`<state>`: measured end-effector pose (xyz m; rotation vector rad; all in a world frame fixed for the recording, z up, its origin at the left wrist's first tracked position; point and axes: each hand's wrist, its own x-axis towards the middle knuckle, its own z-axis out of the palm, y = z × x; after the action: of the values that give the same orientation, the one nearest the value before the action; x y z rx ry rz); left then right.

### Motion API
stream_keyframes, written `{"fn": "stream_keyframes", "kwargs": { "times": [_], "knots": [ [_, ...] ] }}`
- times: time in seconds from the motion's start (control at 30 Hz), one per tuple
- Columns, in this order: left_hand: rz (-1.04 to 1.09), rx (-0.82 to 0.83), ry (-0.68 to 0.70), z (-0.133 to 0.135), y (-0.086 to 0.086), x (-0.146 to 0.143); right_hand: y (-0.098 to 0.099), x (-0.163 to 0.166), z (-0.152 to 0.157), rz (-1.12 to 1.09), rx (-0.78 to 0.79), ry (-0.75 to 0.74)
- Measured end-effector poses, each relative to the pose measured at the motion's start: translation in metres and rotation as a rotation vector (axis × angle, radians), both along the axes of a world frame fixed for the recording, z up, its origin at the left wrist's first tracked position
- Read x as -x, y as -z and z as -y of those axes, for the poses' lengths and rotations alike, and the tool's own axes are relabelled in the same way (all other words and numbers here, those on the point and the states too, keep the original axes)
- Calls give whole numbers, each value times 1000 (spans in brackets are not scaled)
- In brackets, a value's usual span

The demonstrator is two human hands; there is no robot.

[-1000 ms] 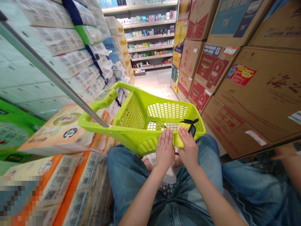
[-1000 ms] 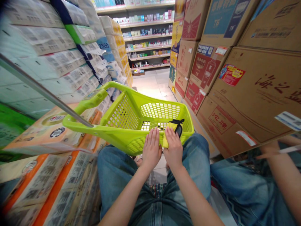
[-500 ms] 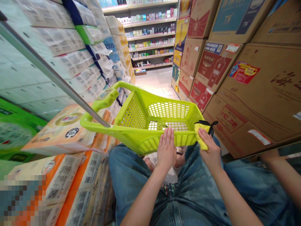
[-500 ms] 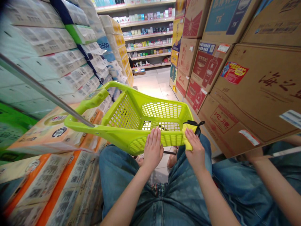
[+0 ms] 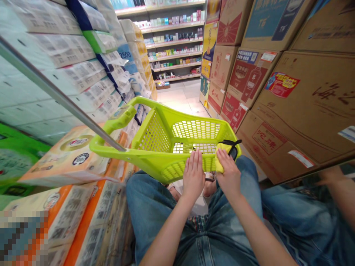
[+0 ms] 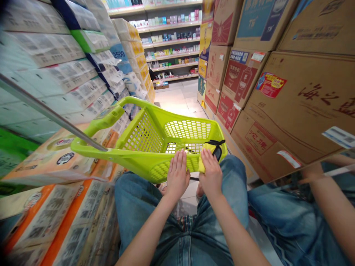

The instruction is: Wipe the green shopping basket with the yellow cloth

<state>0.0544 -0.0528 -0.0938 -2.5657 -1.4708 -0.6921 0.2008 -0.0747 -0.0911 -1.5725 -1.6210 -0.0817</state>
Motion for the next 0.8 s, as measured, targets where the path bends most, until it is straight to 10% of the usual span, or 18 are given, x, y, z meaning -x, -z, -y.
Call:
{"fn": "stream_keyframes", "kwargs": {
  "times": [0.2, 0.4, 0.8],
  "knots": [
    [-8, -30, -41, -1, 6, 0, -11, 39, -5, 31, 19, -177],
    [-3, -2, -1, 2, -1, 1, -2, 7, 5, 52, 2, -293],
    [-6, 27, -15, 3, -6, -1, 17, -74, 24, -122, -30, -34]
  ]
}}
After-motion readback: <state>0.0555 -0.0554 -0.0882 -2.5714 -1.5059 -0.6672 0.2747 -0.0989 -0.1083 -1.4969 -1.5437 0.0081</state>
